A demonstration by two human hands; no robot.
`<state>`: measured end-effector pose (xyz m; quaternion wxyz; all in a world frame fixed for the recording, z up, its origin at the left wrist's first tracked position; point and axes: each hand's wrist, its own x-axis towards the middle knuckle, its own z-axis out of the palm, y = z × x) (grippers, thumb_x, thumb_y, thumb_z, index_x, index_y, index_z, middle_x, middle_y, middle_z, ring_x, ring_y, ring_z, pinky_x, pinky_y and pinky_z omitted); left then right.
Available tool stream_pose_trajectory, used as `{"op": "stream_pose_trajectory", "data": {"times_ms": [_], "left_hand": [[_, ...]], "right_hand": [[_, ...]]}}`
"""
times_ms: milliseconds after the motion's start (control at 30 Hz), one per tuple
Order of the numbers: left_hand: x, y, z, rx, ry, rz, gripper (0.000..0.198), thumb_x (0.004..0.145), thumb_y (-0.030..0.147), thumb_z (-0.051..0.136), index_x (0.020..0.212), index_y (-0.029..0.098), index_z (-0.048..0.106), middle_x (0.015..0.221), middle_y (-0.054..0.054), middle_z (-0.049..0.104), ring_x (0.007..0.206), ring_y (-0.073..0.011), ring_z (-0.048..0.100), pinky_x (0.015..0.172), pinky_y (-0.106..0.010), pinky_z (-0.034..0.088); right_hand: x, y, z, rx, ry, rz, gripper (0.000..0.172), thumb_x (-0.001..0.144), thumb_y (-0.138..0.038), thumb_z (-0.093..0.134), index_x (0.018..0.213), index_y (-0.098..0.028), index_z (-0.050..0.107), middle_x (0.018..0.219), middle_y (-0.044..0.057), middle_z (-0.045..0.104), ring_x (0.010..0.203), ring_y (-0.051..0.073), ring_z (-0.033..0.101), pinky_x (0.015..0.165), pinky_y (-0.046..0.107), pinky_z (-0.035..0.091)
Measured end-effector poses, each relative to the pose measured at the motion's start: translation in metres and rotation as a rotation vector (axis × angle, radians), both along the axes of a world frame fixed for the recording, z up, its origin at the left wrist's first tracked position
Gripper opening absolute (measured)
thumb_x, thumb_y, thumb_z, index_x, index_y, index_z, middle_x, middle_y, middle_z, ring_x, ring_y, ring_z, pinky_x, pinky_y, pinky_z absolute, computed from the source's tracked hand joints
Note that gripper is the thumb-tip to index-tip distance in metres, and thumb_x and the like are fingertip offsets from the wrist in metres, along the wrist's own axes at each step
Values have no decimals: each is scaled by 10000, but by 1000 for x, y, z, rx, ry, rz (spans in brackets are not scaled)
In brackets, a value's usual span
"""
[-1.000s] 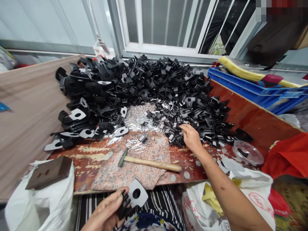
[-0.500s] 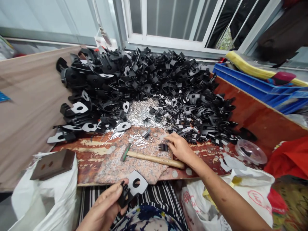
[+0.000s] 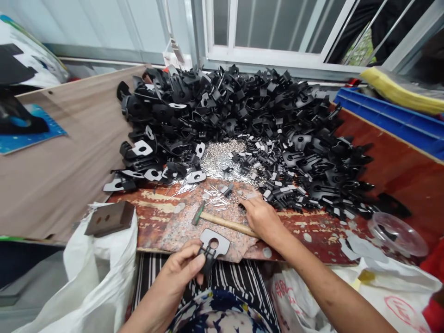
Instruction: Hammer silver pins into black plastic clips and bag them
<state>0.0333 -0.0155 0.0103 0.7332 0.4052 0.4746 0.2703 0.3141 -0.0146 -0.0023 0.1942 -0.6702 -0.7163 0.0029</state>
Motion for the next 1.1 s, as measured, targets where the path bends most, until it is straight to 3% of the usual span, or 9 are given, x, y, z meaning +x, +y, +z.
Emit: {"op": "stream_pose_trajectory", "data": {"times_ms": [233, 367, 567, 667, 800, 867, 933, 1033, 1100], "left_hand": [[36, 3, 15, -5, -210, -57, 281, 697, 418, 866, 771, 160, 785, 1159, -109, 545, 892, -215, 541, 657, -298, 604], [45, 3, 14, 17, -319, -61, 272, 728, 414, 851, 841, 172, 803, 1141, -85, 501, 887, -191, 553, 674, -282, 608], [39, 2, 8, 84, -354, -89, 224, 772, 395, 822, 825, 178, 809, 1127, -81, 462, 928, -193, 535, 668, -251, 612], [32, 6, 4, 158, -336, -94, 225, 773, 398, 818, 798, 175, 807, 1151, -96, 461, 1004, -236, 549, 644, -247, 616], [18, 15, -2, 248, -275, -115, 230, 803, 398, 790, 802, 169, 798, 1474, -100, 365, 1040, -256, 589, 634, -269, 623], [9, 19, -6, 248, -238, -130, 234, 817, 398, 778, 805, 165, 788, 1516, -88, 366, 901, -185, 623, 600, -242, 595], [0, 21, -8, 228, -216, -118, 254, 824, 410, 772, 793, 158, 771, 1315, -94, 549, 710, -104, 591, 544, -198, 532], [-12, 21, -8, 159, -227, -54, 266, 816, 423, 780, 795, 160, 748, 892, -34, 623, 594, -80, 526, 539, -186, 487], [-17, 19, -5, 117, -235, -17, 259, 809, 420, 787, 812, 165, 740, 844, -25, 617, 636, -103, 540, 591, -203, 505]], "right_hand": [[-39, -25, 28, 170, 568, 55, 250, 907, -151, 574, 1035, -272, 752, 997, 3, 761, 960, 190, 683, 1026, 428, 479], [-66, -38, 24, 259, 597, 110, 282, 891, -123, 579, 1060, -285, 737, 945, -3, 762, 972, 207, 673, 1165, 569, 288], [-84, -44, 14, 359, 590, 152, 420, 892, -60, 536, 1187, -319, 683, 962, -26, 755, 971, 200, 666, 1192, 592, 213], [-94, -54, 18, 299, 617, 181, 463, 924, -80, 508, 1296, -328, 627, 1061, 1, 736, 1022, 208, 652, 1160, 553, 292], [-99, -59, 26, 54, 787, 217, 432, 973, -180, 498, 1375, -310, 587, 1205, 43, 698, 1072, 214, 641, 1016, 432, 466], [-92, -49, 30, -75, 796, 304, 418, 961, -178, 513, 1341, -312, 624, 1185, 32, 708, 1058, 206, 645, 967, 401, 492], [-80, -26, 34, -162, 700, 362, 393, 941, -141, 512, 1241, -317, 693, 1066, 5, 742, 979, 194, 652, 950, 406, 483], [-58, 24, 34, -79, 371, 229, 352, 929, -97, 505, 1107, -278, 748, 924, 13, 748, 885, 206, 612, 967, 459, 415], [-47, 57, 31, -11, 171, 138, 285, 916, -83, 531, 1023, -225, 754, 971, 64, 732, 941, 238, 573, 961, 465, 372]]}}
